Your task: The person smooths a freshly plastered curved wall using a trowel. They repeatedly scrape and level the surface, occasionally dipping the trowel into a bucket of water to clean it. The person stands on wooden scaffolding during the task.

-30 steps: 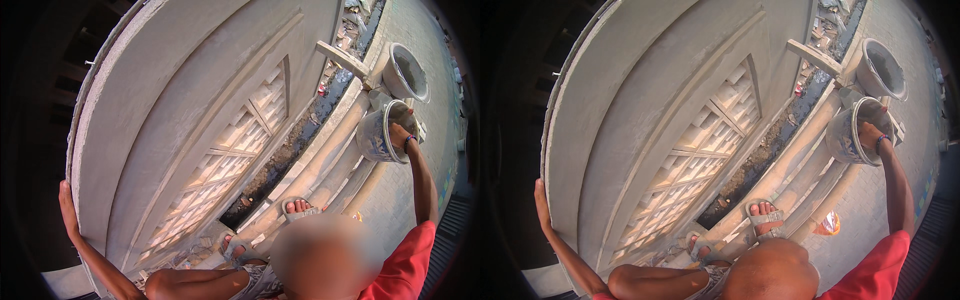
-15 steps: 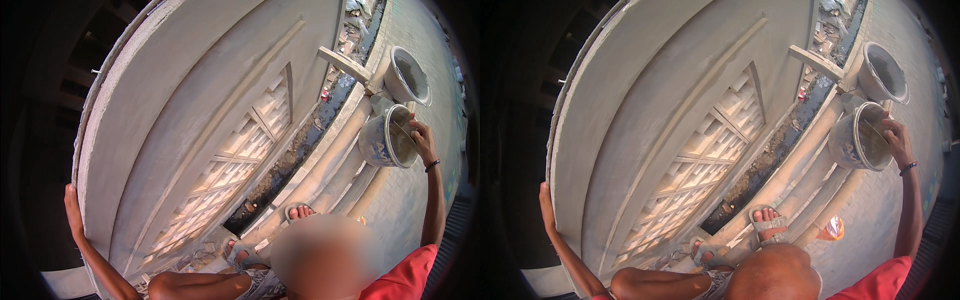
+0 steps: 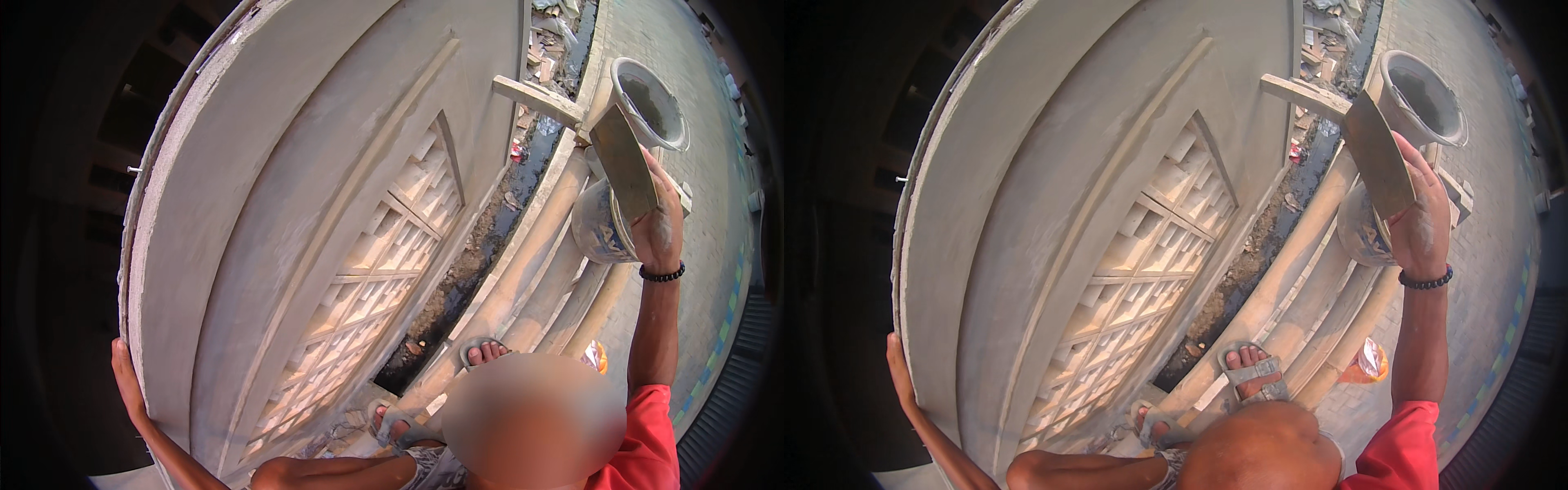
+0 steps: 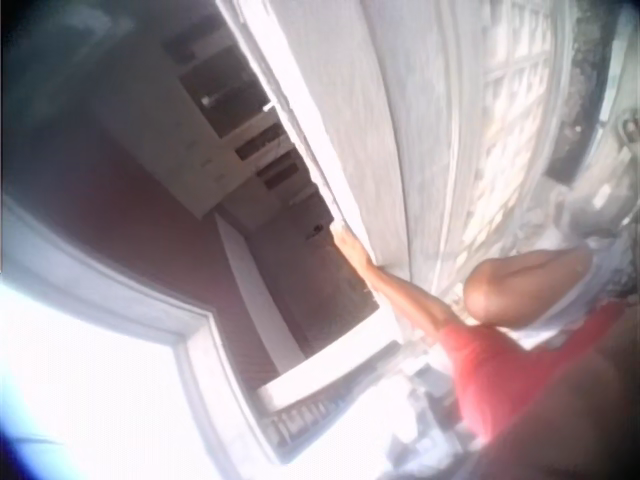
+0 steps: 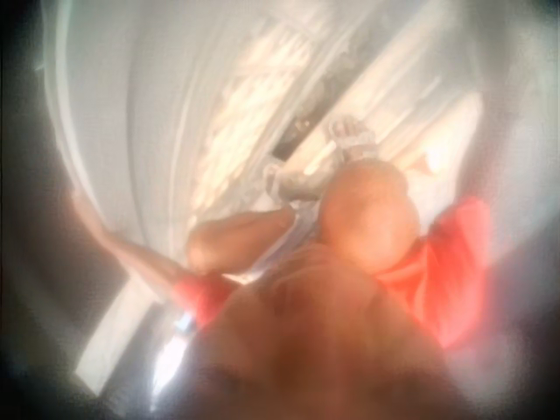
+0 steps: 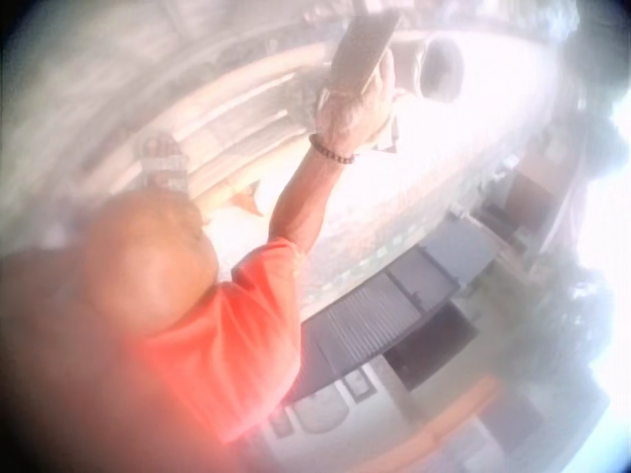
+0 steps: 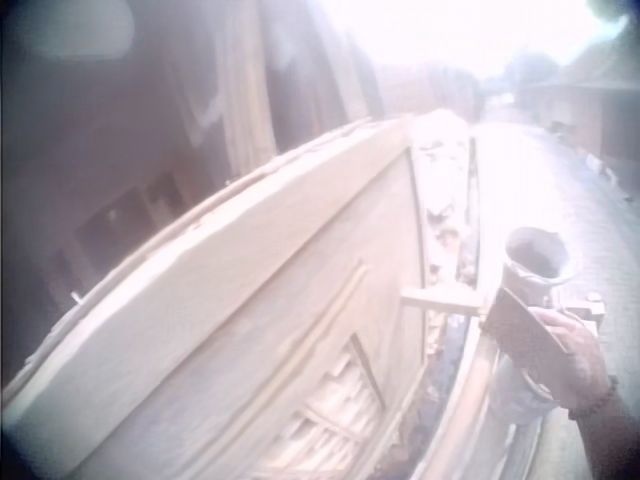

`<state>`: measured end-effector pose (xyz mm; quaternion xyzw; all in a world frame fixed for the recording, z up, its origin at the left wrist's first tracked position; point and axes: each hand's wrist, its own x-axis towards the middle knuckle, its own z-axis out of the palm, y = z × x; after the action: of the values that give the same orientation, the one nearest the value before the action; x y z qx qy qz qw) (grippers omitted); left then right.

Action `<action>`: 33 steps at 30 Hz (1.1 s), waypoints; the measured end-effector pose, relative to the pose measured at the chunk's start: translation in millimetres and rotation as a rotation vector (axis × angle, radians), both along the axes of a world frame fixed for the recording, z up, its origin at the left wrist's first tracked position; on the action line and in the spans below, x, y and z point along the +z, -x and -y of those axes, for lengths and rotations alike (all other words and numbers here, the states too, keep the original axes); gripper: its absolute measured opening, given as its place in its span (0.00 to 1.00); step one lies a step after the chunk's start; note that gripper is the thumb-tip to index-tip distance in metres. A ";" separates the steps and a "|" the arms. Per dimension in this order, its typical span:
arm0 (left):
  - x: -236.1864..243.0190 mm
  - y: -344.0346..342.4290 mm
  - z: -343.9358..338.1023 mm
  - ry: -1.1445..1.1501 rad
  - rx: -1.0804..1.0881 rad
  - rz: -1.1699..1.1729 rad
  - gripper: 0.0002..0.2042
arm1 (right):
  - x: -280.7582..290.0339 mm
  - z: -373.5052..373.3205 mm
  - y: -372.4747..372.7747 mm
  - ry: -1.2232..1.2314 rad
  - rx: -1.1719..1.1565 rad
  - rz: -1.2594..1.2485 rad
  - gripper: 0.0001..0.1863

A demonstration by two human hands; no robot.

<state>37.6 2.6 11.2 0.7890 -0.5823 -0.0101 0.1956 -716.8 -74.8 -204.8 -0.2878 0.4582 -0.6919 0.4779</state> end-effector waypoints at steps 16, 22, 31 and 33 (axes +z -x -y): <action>1.4 22.2 -0.3 -0.018 0.038 -0.071 0.21 | -43.7 313.3 -64.3 -0.006 -0.068 0.140 0.07; -2.3 27.6 -0.1 -0.015 0.046 -0.089 0.22 | -60.7 332.0 -61.1 0.037 -0.158 -0.888 0.08; -4.4 29.2 2.3 -0.012 0.075 -0.062 0.24 | -54.6 315.3 -69.7 0.072 -0.087 -0.523 0.08; -5.1 31.6 3.3 -0.018 0.087 -0.027 0.24 | -54.9 316.8 -76.3 0.034 0.018 0.045 0.09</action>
<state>5.9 -0.7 6.1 0.8152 -0.5446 -0.0174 0.1963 -640.5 -391.6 -259.7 -0.2842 0.4329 -0.7017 0.4892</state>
